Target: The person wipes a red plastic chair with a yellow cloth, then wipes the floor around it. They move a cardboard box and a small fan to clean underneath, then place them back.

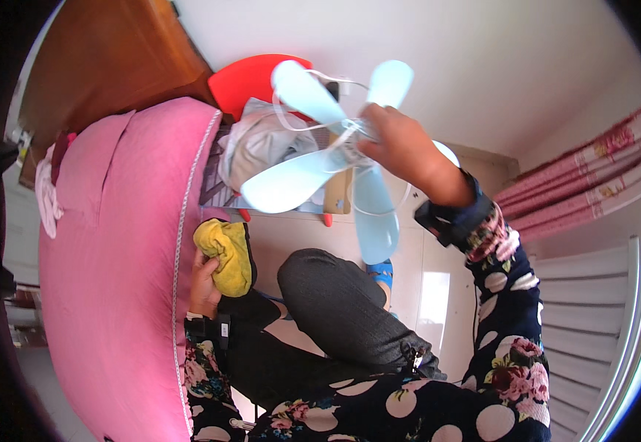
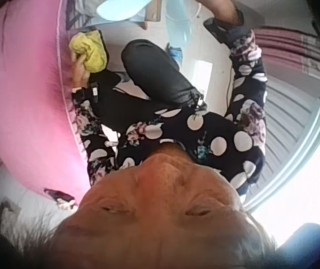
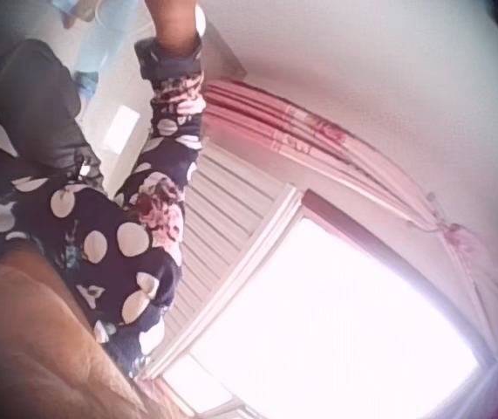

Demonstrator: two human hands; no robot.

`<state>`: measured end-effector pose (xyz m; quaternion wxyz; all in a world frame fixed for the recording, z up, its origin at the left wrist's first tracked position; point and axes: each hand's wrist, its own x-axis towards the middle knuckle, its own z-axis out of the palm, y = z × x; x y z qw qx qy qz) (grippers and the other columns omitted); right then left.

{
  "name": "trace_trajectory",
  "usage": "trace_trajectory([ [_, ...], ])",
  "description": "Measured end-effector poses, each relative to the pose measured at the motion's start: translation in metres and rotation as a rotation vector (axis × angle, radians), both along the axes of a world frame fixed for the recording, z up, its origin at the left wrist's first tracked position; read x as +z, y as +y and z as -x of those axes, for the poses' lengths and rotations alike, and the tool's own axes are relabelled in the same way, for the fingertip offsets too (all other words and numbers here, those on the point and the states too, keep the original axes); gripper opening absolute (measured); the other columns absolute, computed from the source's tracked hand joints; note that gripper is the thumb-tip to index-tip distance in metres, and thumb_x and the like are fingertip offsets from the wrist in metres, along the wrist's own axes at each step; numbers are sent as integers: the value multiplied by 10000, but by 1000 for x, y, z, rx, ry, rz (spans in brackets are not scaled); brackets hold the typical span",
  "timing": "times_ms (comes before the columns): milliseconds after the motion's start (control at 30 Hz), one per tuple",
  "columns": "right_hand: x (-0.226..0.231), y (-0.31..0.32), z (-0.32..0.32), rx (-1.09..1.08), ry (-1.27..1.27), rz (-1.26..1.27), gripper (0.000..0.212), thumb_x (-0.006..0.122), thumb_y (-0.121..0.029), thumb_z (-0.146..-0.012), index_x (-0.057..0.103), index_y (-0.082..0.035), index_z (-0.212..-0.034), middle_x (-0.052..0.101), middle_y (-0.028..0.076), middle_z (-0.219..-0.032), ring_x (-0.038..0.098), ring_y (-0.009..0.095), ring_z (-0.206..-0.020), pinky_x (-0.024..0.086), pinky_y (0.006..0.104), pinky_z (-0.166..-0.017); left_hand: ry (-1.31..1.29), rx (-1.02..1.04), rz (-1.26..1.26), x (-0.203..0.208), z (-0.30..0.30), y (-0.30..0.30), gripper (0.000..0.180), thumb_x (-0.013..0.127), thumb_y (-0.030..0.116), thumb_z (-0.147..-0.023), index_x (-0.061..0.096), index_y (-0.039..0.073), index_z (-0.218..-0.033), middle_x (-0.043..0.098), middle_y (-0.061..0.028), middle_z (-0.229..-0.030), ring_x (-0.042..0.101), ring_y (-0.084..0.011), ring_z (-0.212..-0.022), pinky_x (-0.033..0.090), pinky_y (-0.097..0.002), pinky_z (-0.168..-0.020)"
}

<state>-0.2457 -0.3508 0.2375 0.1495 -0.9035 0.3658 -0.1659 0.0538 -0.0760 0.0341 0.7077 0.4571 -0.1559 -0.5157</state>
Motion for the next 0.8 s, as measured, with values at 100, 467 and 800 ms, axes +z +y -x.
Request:
trace_trajectory([
  [100, 12, -8, -80, 202, 45, 70, 391, 686, -177, -814, 530, 12, -1118, 630, 240, -997, 625, 399, -916, 492, 436, -808, 44, 60, 10, 5, -3, 11, 593, 461, -82, -805, 397, 61, -1378, 518, -122, -1296, 559, -269, -1159, 487, -409, -970],
  [467, -145, -16, -261, -61, 112, 193, 392, 722, -207, -722, 569, 27, -996, 647, 222, -858, 652, 394, -807, 533, 456, -717, 66, 135, 140, 8, -12, 25, 575, 474, -92, -788, 425, 22, -1350, 537, -120, -1267, 546, -237, -1169, 460, -370, -989],
  [800, -143, -49, -261, -58, 68, 45, 355, 720, -295, -701, 658, 19, -855, 674, 219, -892, 668, 351, -814, 525, 431, -719, 127, 140, 171, 20, -14, 20, 591, 460, -96, -788, 400, 23, -1364, 532, -124, -1277, 546, -248, -1177, 462, -389, -993],
])
